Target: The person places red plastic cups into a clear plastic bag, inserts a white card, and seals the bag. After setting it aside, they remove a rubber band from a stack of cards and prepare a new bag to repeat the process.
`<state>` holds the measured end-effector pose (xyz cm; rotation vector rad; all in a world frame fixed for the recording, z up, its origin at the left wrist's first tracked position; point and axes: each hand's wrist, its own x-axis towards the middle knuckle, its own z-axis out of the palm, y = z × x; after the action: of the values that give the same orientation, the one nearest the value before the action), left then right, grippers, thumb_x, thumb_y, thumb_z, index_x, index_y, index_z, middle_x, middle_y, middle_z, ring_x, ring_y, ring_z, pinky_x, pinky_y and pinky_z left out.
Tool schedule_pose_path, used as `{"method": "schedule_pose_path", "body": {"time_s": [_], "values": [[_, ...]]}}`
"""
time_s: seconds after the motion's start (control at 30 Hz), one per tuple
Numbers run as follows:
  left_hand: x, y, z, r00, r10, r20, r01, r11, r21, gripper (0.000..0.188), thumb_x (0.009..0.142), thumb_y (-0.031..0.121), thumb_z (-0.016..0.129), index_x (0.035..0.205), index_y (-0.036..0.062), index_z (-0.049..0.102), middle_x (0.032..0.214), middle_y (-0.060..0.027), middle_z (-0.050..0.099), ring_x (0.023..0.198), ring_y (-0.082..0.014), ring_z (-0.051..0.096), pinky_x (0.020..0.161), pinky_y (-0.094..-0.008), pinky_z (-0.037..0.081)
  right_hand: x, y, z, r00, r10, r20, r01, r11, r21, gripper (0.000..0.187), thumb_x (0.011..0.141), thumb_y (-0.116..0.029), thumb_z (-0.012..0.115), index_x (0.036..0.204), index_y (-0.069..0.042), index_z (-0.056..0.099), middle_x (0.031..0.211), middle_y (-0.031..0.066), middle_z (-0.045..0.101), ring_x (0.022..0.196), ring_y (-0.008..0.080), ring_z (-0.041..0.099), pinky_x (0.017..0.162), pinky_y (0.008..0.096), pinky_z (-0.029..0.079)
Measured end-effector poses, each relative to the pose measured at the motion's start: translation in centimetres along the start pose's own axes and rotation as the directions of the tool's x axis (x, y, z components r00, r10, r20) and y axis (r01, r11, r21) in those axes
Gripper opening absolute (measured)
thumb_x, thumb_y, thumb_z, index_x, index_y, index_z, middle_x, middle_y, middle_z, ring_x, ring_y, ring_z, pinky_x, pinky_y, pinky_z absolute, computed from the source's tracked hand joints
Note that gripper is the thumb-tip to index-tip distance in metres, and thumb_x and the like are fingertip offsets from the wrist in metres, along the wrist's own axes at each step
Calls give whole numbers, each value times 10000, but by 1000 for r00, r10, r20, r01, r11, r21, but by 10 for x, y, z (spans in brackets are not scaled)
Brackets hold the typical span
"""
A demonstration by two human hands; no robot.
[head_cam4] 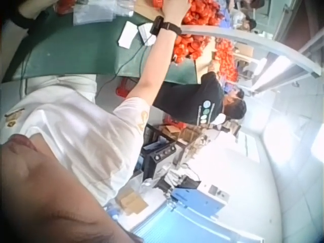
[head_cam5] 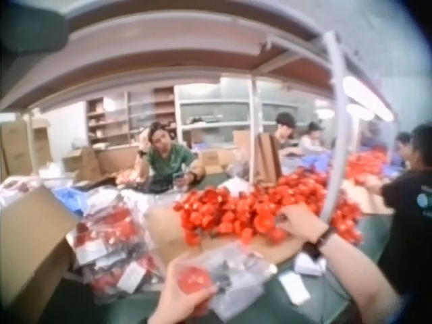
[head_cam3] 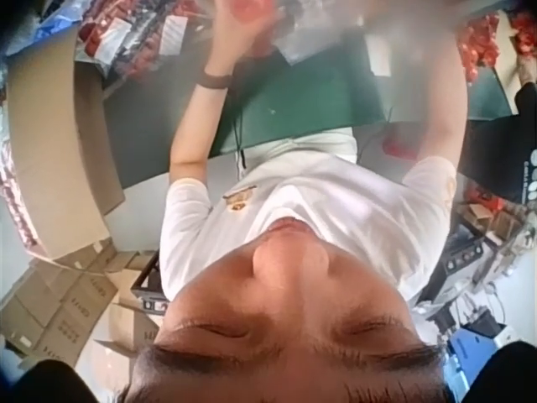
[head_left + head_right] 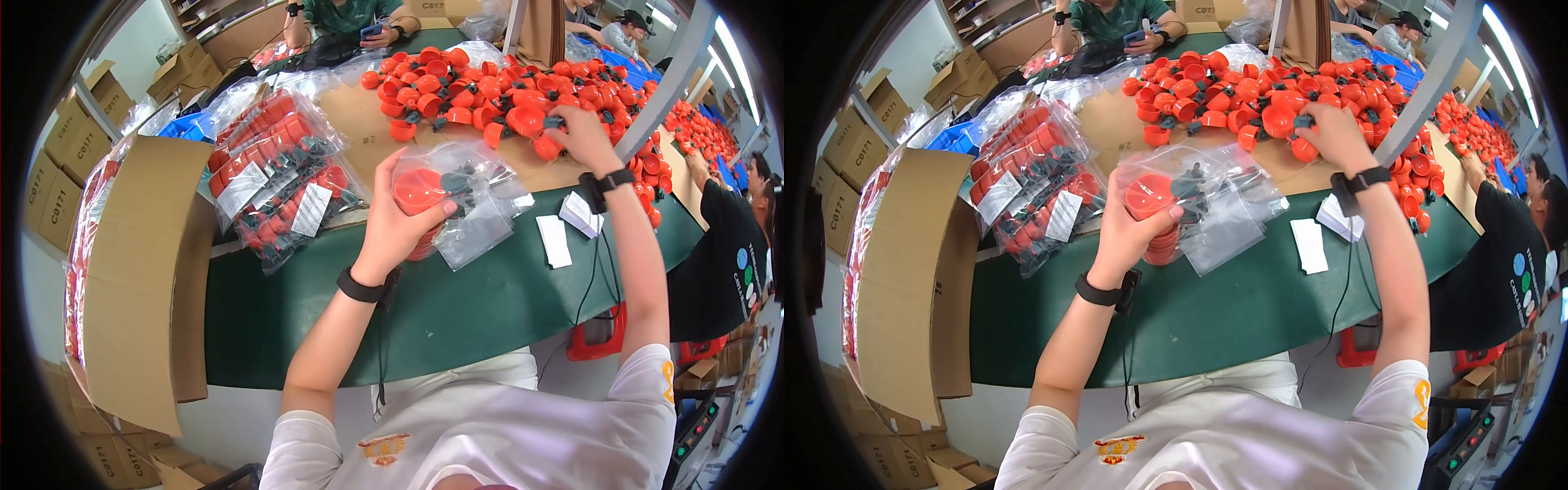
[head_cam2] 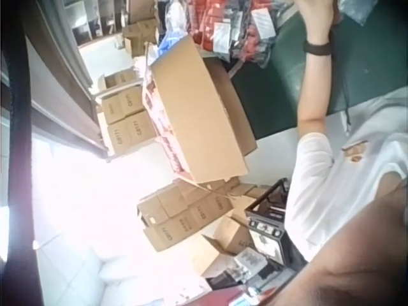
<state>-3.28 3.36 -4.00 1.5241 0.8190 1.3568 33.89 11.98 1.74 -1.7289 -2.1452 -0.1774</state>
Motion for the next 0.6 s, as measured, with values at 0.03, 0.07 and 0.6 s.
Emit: {"method": "schedule_pose_path", "body": {"time_s": [0.03, 0.07, 0.6], "values": [[1, 1, 1, 1000, 2, 9, -2, 1000, -7, 949, 745, 200, 921, 1474, 13, 343, 1282, -140, 581, 1171, -206, 600, 1022, -354, 492, -6, -6, -22, 998, -15, -69, 25, 989, 142, 339, 845, -234, 773, 1122, -56, 689, 1013, 119, 713, 908, 278, 672, 814, 380, 502], [-1, 1, 0, 1000, 16, 16, -17, 999, 51, 936, 749, 205, 919, 1467, 10, 351, 1294, -143, 580, 1171, -206, 602, 1019, -351, 493, -14, -27, -46, 978, -139, -153, 168, 967, 193, 317, 861, -211, 759, 1114, -39, 678, 983, 111, 706, 864, 252, 663, 773, 356, 509], [-12, 12, 16, 985, 45, 168, -69, 988, 136, 742, 757, 220, 918, 1329, -10, 505, 1225, -143, 654, 1117, -208, 647, 961, -351, 527, -14, -150, -142, 837, -323, 442, 256, 945, 205, 285, 851, -279, 681, 1010, -43, 700, 799, 86, 618, 705, 192, 582, 665, 354, 462]]}}
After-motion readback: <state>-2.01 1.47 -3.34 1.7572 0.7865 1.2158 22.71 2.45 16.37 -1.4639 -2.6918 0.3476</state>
